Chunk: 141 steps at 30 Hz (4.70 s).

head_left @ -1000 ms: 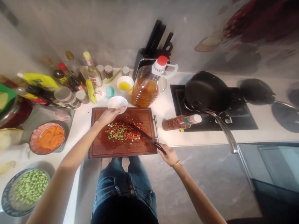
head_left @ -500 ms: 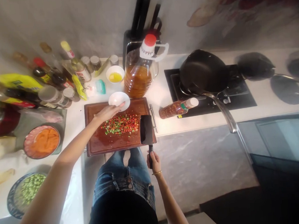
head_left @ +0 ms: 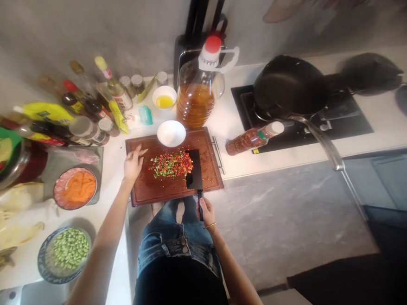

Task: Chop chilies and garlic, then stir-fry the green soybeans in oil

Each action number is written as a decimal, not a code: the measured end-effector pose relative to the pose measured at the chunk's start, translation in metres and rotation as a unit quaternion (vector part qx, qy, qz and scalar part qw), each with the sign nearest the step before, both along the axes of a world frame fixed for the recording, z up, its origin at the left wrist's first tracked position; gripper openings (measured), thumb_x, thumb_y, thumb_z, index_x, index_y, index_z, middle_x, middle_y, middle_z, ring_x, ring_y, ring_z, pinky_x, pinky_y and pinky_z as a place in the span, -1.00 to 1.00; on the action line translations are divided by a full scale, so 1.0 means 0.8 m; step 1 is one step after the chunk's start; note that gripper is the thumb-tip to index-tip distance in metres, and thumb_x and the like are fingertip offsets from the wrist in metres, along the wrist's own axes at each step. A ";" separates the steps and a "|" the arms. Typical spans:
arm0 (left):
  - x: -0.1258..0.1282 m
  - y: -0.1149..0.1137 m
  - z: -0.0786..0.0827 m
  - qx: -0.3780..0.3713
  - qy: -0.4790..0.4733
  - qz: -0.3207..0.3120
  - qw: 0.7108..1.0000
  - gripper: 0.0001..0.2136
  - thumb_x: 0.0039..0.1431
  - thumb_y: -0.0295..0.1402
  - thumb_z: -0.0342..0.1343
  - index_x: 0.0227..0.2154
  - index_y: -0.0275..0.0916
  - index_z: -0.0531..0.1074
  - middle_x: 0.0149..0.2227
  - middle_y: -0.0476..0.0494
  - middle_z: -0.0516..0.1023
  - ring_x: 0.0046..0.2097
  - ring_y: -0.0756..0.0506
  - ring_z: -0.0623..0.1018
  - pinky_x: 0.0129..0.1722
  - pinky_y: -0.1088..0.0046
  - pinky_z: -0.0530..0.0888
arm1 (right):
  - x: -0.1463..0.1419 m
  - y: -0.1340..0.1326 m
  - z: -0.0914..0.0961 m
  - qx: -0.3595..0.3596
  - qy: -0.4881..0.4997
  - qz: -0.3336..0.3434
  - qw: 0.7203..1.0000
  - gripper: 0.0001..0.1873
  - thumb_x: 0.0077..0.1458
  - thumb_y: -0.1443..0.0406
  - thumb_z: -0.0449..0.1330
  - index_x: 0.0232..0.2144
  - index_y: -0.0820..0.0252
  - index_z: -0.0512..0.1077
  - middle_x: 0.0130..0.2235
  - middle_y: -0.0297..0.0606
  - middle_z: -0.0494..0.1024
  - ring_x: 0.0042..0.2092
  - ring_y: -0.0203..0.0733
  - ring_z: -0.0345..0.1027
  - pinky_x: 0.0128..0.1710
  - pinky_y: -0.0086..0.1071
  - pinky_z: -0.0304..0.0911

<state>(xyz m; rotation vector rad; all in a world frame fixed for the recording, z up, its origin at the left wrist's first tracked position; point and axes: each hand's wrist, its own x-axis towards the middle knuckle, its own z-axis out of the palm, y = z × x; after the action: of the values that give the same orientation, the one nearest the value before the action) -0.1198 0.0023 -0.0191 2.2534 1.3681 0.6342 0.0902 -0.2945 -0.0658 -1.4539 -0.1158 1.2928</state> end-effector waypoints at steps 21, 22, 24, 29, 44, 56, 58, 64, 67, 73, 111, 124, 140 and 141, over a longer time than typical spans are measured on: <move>0.017 0.011 -0.006 -0.127 -0.071 0.052 0.988 -0.58 0.18 -0.42 0.06 0.11 -0.27 0.24 -0.19 -0.18 0.65 -0.15 -0.07 0.63 -0.03 0.30 0.49 | -0.012 0.011 0.008 0.016 0.026 -0.028 0.999 -0.40 -0.17 -0.21 0.27 -0.39 0.16 0.33 -0.60 -0.55 0.32 -0.77 -0.47 0.04 -0.86 -0.52 -0.04; 0.022 0.005 -0.004 -0.130 -0.064 0.056 0.988 -0.58 0.18 -0.43 0.07 0.11 -0.25 0.23 -0.19 -0.15 0.65 -0.15 -0.07 0.63 -0.03 0.30 0.49 | -0.012 0.011 0.008 0.018 0.028 -0.027 0.999 -0.40 -0.17 -0.22 0.26 -0.39 0.17 0.33 -0.60 -0.54 0.32 -0.77 -0.47 0.04 -0.86 -0.52 -0.04; 0.036 -0.008 0.001 -0.143 -0.050 0.071 0.986 -0.56 0.17 -0.43 0.09 0.12 -0.21 0.23 -0.19 -0.12 0.66 -0.15 -0.08 0.63 -0.03 0.30 0.49 | -0.012 0.011 0.009 0.021 0.035 -0.027 0.999 -0.40 -0.17 -0.21 0.27 -0.38 0.16 0.33 -0.60 -0.55 0.32 -0.77 -0.47 0.03 -0.86 -0.52 -0.06; 0.086 -0.041 0.011 -0.195 -0.036 0.077 0.977 -0.57 0.16 -0.41 0.14 0.10 -0.20 0.27 -0.21 -0.10 0.66 -0.19 -0.12 0.65 -0.02 0.28 0.49 | -0.012 0.011 0.007 0.021 0.047 -0.022 0.998 -0.42 -0.16 -0.19 0.27 -0.37 0.16 0.34 -0.60 -0.55 0.31 -0.76 -0.47 0.04 -0.86 -0.52 -0.07; 0.123 -0.097 0.080 -0.200 -0.133 -0.059 0.969 -0.60 0.19 -0.44 0.07 0.10 -0.16 0.24 -0.15 -0.10 0.65 -0.06 -0.08 0.62 -0.05 0.33 0.51 | 0.004 -0.014 0.060 0.026 0.133 -0.001 0.991 -0.39 -0.23 -0.16 0.33 -0.32 0.17 0.39 -0.60 -0.54 0.33 -0.78 -0.50 -0.04 -0.87 -0.53 -0.11; 0.138 -0.065 0.131 -0.053 -0.109 -0.224 0.967 -0.57 0.26 -0.44 0.00 0.19 -0.18 0.19 -0.13 -0.10 0.63 0.04 -0.07 0.56 0.11 0.26 0.43 | 0.060 0.101 0.165 0.042 0.060 0.056 0.996 -0.42 -0.23 -0.11 0.34 -0.34 0.23 0.41 -0.62 -0.51 0.34 -0.77 -0.47 0.03 -0.86 -0.52 -0.13; 0.149 -0.052 0.115 -0.027 -0.101 -0.239 0.965 -0.55 0.25 -0.47 -0.01 0.19 -0.19 0.19 -0.13 -0.12 0.63 0.06 -0.09 0.54 0.12 0.26 0.42 | 0.066 0.122 0.171 0.040 0.040 0.077 0.995 -0.45 -0.23 -0.09 0.34 -0.36 0.22 0.39 -0.63 -0.51 0.34 -0.76 -0.45 0.05 -0.85 -0.52 -0.13; 0.168 0.002 0.072 -0.009 -0.061 -0.199 0.978 -0.53 0.21 -0.56 -0.04 0.19 -0.25 0.21 -0.11 -0.22 0.61 0.04 -0.13 0.54 0.09 0.22 0.44 | 0.080 0.145 0.177 0.021 -0.004 0.118 0.993 -0.53 -0.19 -0.05 0.31 -0.41 0.18 0.34 -0.65 -0.54 0.31 -0.76 -0.43 0.08 -0.86 -0.51 -0.11; 0.172 0.028 0.065 -0.023 -0.051 -0.157 0.986 -0.56 0.20 -0.55 -0.02 0.15 -0.27 0.26 -0.14 -0.24 0.61 0.01 -0.16 0.55 0.07 0.21 0.45 | 0.088 0.140 0.177 0.022 -0.002 0.126 0.992 -0.52 -0.20 -0.06 0.31 -0.42 0.19 0.34 -0.66 -0.54 0.31 -0.77 -0.43 0.07 -0.86 -0.51 -0.13; 0.158 0.038 0.072 -0.015 -0.072 -0.054 0.996 -0.65 0.25 -0.38 0.03 0.10 -0.24 0.31 -0.21 -0.22 0.61 -0.06 -0.16 0.59 0.03 0.22 0.46 | 0.099 0.097 0.168 0.029 -0.006 0.121 0.992 -0.50 -0.13 -0.07 0.29 -0.36 0.21 0.37 -0.64 -0.53 0.32 -0.78 -0.44 0.07 -0.86 -0.52 -0.14; 0.125 -0.135 0.022 -0.145 -0.114 0.060 0.981 -0.62 0.20 -0.45 0.09 0.07 -0.18 0.22 -0.19 -0.12 0.66 -0.09 -0.08 0.63 0.00 0.28 0.49 | -0.032 0.013 0.024 0.057 0.109 0.035 0.992 -0.51 -0.03 -0.12 0.21 -0.32 0.16 0.35 -0.57 -0.52 0.27 -0.73 -0.50 0.00 -0.79 -0.54 -0.09; 0.103 -0.114 0.106 -0.091 -0.174 -0.064 0.978 -0.60 0.25 -0.32 0.09 0.12 -0.18 0.19 -0.17 -0.12 0.65 -0.02 -0.06 0.60 0.08 0.28 0.44 | 0.029 0.039 0.116 0.076 0.094 0.029 0.992 -0.44 -0.12 -0.14 0.28 -0.28 0.18 0.39 -0.58 -0.52 0.32 -0.76 -0.48 0.01 -0.86 -0.52 -0.05; 0.171 0.027 0.066 -0.043 -0.061 -0.209 0.975 -0.57 0.19 -0.56 0.00 0.13 -0.23 0.25 -0.16 -0.16 0.62 -0.01 -0.10 0.58 0.11 0.27 0.42 | 0.065 0.144 0.176 0.030 -0.021 0.104 0.994 -0.50 -0.18 -0.09 0.28 -0.41 0.17 0.30 -0.67 -0.56 0.29 -0.77 -0.43 0.08 -0.86 -0.51 -0.09; 0.170 0.034 0.059 -0.041 -0.061 -0.201 0.977 -0.57 0.18 -0.57 0.01 0.12 -0.23 0.26 -0.16 -0.17 0.62 -0.03 -0.10 0.59 0.09 0.27 0.44 | 0.067 0.140 0.177 0.025 -0.022 0.109 0.993 -0.50 -0.18 -0.09 0.28 -0.41 0.17 0.30 -0.67 -0.56 0.29 -0.77 -0.43 0.08 -0.86 -0.51 -0.09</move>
<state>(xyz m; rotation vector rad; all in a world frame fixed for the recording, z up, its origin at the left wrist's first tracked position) 0.0160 0.0297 0.0285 2.2884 0.8273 0.5513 0.1441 -0.1821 0.0759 -1.4580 -0.3416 1.4230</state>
